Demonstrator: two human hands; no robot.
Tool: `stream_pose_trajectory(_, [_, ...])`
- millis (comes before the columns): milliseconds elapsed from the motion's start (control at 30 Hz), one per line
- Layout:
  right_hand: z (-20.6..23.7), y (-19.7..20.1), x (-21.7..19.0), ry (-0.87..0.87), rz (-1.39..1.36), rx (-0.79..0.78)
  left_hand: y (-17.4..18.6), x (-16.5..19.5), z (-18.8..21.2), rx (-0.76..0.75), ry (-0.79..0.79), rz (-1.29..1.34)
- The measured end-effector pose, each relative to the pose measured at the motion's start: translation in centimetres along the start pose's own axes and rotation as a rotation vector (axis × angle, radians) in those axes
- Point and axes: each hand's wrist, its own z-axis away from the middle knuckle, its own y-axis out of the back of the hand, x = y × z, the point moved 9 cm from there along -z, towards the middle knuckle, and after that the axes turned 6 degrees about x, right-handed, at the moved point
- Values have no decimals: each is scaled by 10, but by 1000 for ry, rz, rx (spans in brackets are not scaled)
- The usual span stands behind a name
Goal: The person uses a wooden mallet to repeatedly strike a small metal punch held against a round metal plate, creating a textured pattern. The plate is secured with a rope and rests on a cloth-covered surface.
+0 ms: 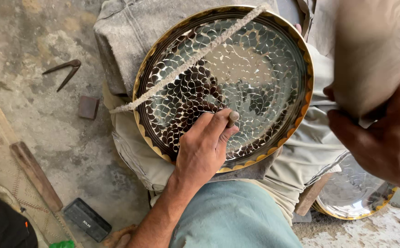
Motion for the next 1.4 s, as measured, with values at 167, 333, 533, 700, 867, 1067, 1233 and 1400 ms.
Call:
stream_pose_trajectory(167, [-5, 0, -3, 60, 325, 16, -3, -6, 0, -25, -2, -19])
stream_pose_trajectory(333, [-8, -1, -4, 77, 415, 21, -9, -12, -1, -55, 24, -40])
stream_pose_trajectory(533, [-10, -3, 12, 46, 471, -43, -6, -5, -5, -30, -22, -54])
stream_pose_trajectory(700, [0, -5, 31, -185, 185, -66, -11, -8, -6, -73, 20, -69])
stream_pose_trajectory(867, [3, 10, 9, 82, 370, 77, -11, -7, -5, -66, 22, -69])
stream_pose_trajectory(1067, [13, -3, -4, 236, 648, 25, -6, -9, -5, -27, 51, -20])
stream_pose_trajectory(1233, [10, -5, 9, 142, 840, -25, 5, -10, -8, 25, 58, 179])
stream_pose_trajectory(1400, [1, 2, 12, 16, 241, -9, 2, -2, -6, 22, 13, 33])
